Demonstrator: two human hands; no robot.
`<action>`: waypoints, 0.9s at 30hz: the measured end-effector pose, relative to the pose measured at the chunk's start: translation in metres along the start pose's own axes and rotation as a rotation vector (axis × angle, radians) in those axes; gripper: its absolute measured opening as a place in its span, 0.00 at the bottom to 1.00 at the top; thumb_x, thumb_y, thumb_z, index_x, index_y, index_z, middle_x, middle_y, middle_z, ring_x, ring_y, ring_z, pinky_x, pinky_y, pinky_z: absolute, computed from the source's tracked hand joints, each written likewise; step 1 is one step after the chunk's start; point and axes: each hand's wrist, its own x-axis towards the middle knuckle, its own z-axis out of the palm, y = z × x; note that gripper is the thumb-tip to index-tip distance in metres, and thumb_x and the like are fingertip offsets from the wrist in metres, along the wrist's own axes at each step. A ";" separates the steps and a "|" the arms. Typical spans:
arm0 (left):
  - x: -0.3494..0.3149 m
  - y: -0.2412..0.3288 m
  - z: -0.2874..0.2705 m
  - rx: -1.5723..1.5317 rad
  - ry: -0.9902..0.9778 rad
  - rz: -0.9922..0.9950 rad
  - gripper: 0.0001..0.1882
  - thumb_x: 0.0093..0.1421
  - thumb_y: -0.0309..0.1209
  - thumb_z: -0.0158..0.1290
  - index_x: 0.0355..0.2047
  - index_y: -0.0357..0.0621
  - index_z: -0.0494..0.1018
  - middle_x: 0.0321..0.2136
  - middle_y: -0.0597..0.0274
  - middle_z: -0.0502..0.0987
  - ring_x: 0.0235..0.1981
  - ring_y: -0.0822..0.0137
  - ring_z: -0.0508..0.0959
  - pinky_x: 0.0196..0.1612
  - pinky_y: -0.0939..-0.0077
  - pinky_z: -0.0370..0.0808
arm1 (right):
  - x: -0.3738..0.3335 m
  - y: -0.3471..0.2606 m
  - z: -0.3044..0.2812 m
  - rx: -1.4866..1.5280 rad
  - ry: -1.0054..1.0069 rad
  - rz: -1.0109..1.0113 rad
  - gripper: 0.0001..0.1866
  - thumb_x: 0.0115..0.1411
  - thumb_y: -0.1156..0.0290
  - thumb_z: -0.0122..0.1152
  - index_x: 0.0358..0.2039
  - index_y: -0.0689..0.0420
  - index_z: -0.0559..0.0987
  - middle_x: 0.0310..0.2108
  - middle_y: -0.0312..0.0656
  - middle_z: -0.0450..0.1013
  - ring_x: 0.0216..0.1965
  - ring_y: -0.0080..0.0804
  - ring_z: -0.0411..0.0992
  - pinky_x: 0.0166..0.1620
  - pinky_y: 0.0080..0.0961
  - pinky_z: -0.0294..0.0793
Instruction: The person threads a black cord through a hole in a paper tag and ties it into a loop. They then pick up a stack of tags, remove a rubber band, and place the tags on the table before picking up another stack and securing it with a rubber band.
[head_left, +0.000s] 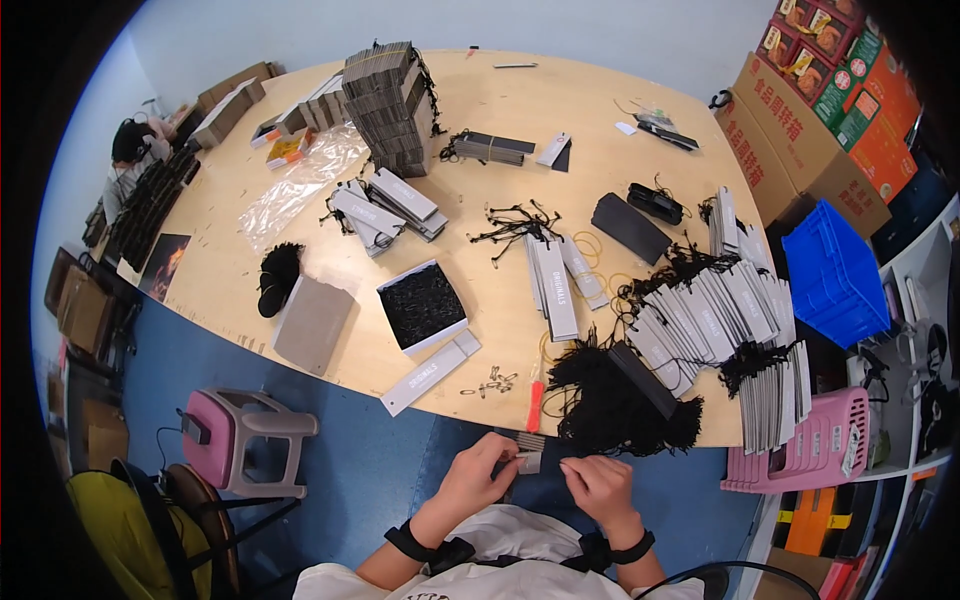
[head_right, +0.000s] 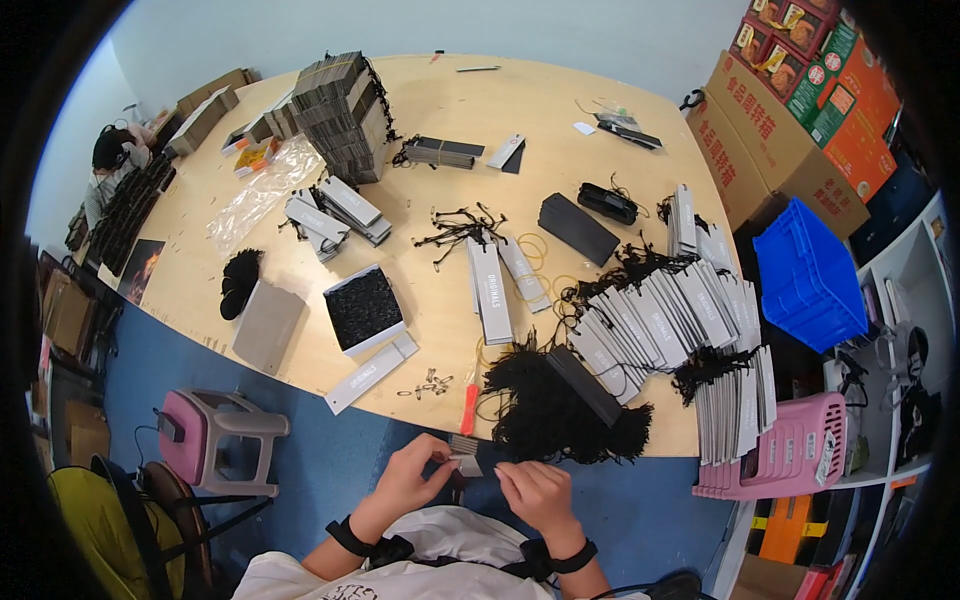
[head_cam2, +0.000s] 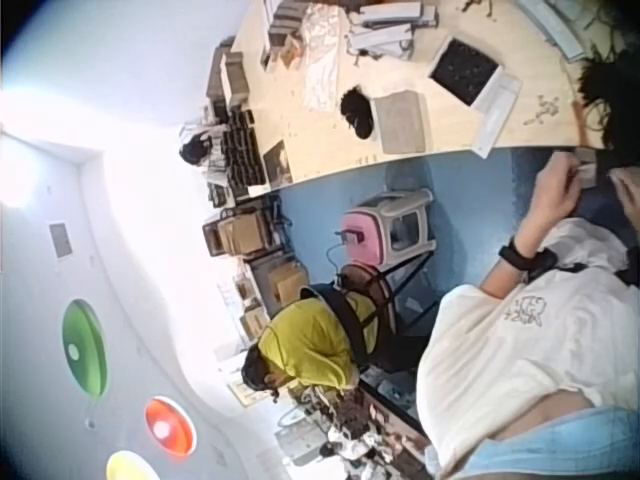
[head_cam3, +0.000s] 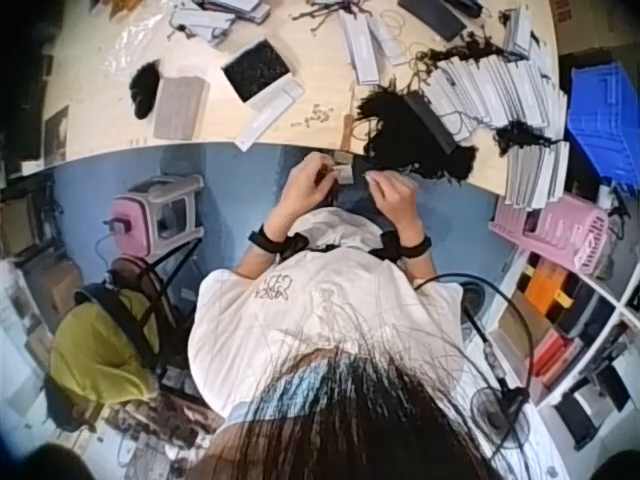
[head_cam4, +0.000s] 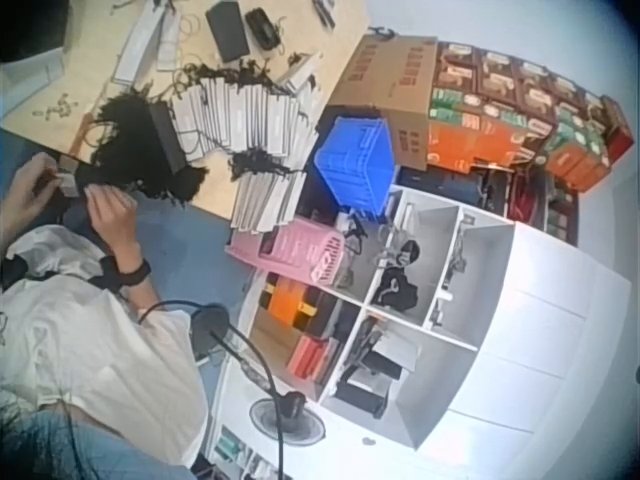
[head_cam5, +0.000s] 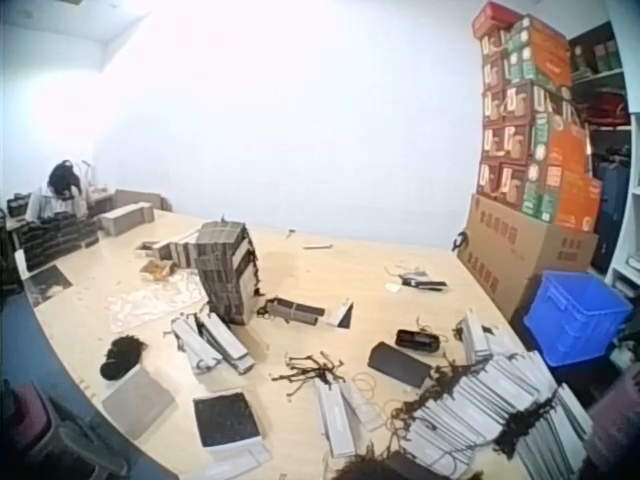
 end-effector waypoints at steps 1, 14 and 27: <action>-0.001 0.002 0.000 0.020 0.058 -0.013 0.09 0.57 0.23 0.61 0.36 0.36 0.73 0.31 0.53 0.78 0.31 0.58 0.80 0.36 0.71 0.77 | 0.002 0.000 -0.007 -0.002 0.001 0.001 0.03 0.54 0.75 0.66 0.28 0.55 0.80 0.21 0.38 0.75 0.20 0.36 0.74 0.24 0.30 0.72; -0.001 -0.020 -0.063 0.616 0.709 0.033 0.15 0.55 0.21 0.59 0.45 0.39 0.75 0.50 0.48 0.72 0.54 0.44 0.68 0.56 0.53 0.66 | 0.042 0.066 -0.067 -0.245 0.256 0.497 0.15 0.54 0.66 0.71 0.37 0.62 0.80 0.38 0.45 0.70 0.43 0.44 0.67 0.49 0.37 0.67; -0.004 -0.040 -0.081 0.655 0.663 -0.080 0.19 0.56 0.27 0.62 0.49 0.42 0.76 0.56 0.50 0.68 0.62 0.44 0.61 0.63 0.50 0.60 | 0.050 0.050 -0.071 -0.089 0.304 0.508 0.17 0.49 0.69 0.75 0.37 0.62 0.78 0.36 0.44 0.71 0.40 0.40 0.69 0.46 0.31 0.68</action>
